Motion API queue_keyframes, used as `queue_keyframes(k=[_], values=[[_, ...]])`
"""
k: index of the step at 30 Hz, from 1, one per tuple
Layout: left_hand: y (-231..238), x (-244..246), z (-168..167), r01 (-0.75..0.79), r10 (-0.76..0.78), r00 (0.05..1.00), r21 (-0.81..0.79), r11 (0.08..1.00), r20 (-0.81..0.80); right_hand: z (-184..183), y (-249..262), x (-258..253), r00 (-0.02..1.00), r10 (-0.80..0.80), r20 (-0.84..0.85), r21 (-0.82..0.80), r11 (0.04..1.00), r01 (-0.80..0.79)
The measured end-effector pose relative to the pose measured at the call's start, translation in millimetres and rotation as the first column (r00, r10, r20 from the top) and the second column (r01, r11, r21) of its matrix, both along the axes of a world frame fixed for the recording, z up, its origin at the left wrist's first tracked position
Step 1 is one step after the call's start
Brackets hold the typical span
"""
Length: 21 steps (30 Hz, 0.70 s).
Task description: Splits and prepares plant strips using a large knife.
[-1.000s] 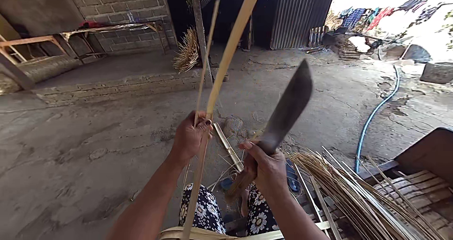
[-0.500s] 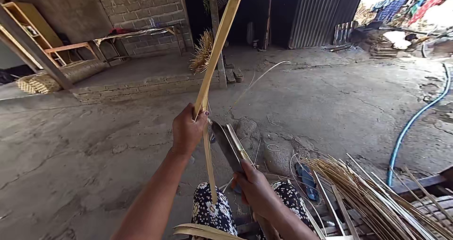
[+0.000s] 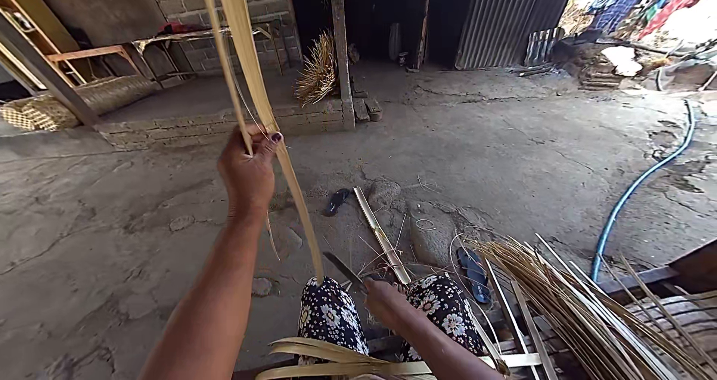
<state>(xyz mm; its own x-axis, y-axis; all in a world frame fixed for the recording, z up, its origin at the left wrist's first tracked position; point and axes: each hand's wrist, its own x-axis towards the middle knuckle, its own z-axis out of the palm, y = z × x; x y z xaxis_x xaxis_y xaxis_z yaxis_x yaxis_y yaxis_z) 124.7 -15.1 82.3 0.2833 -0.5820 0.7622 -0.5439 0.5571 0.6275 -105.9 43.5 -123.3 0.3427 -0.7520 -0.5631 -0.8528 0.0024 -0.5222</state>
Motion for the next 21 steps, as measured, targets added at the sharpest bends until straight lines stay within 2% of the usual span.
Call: queue_keyframes(k=[3,5,6,7,9,10,11,12,14,17,19,21], values=[[0.4,15.4,16.7,0.072,-0.066,0.997,0.135,0.988,-0.047,-21.2,-3.7,-14.8,0.989,-0.125,0.084,0.077,0.99,0.119],[2.5,21.5,12.3,0.109,-0.1,0.994,0.314,0.943,-0.046,-4.8,-8.1,-26.7,0.895,-0.323,0.308,0.108,0.946,0.305],[3.5,24.1,5.0,0.125,-0.124,0.992,0.394,0.911,-0.028,9.5,-10.1,-33.0,0.792,-0.399,0.462,0.124,0.913,0.388],[3.4,25.3,-3.7,0.141,-0.147,0.989,0.458,0.877,-0.022,24.3,-12.4,-39.0,0.647,-0.442,0.621,0.137,0.875,0.465],[3.2,24.2,-22.4,0.192,-0.196,0.979,0.551,0.812,-0.054,52.7,-13.3,-47.2,0.268,-0.433,0.861,0.204,0.776,0.597],[4.0,22.4,-31.9,0.236,-0.225,0.97,0.586,0.776,-0.092,64.1,-13.2,-50.1,0.091,-0.381,0.92,0.239,0.729,0.641],[6.1,18.9,-40.6,0.285,-0.253,0.957,0.613,0.737,-0.142,72.7,-13.8,-53.2,-0.041,-0.313,0.949,0.258,0.692,0.674],[8.9,14.5,-48.5,0.336,-0.273,0.941,0.631,0.699,-0.199,78.2,-15.1,-57.1,-0.126,-0.246,0.961,0.261,0.666,0.699],[15.9,4.1,-62.1,0.444,-0.314,0.896,0.634,0.633,-0.314,81.1,-16.6,-64.6,-0.183,-0.142,0.973,0.231,0.628,0.743],[25.2,-7.0,-80.3,0.633,-0.428,0.774,0.587,0.505,-0.467,77.8,-15.2,-71.6,-0.123,-0.078,0.989,0.144,0.634,0.76],[28.9,-11.3,-90.2,0.758,-0.537,0.644,0.549,0.353,-0.544,78.9,-14.3,-70.9,-0.105,-0.068,0.992,0.124,0.673,0.729],[32.7,-17.0,-96.3,0.819,-0.608,0.532,0.54,0.193,-0.589,81.0,-14.4,-67.3,-0.142,-0.068,0.988,0.147,0.726,0.672]])
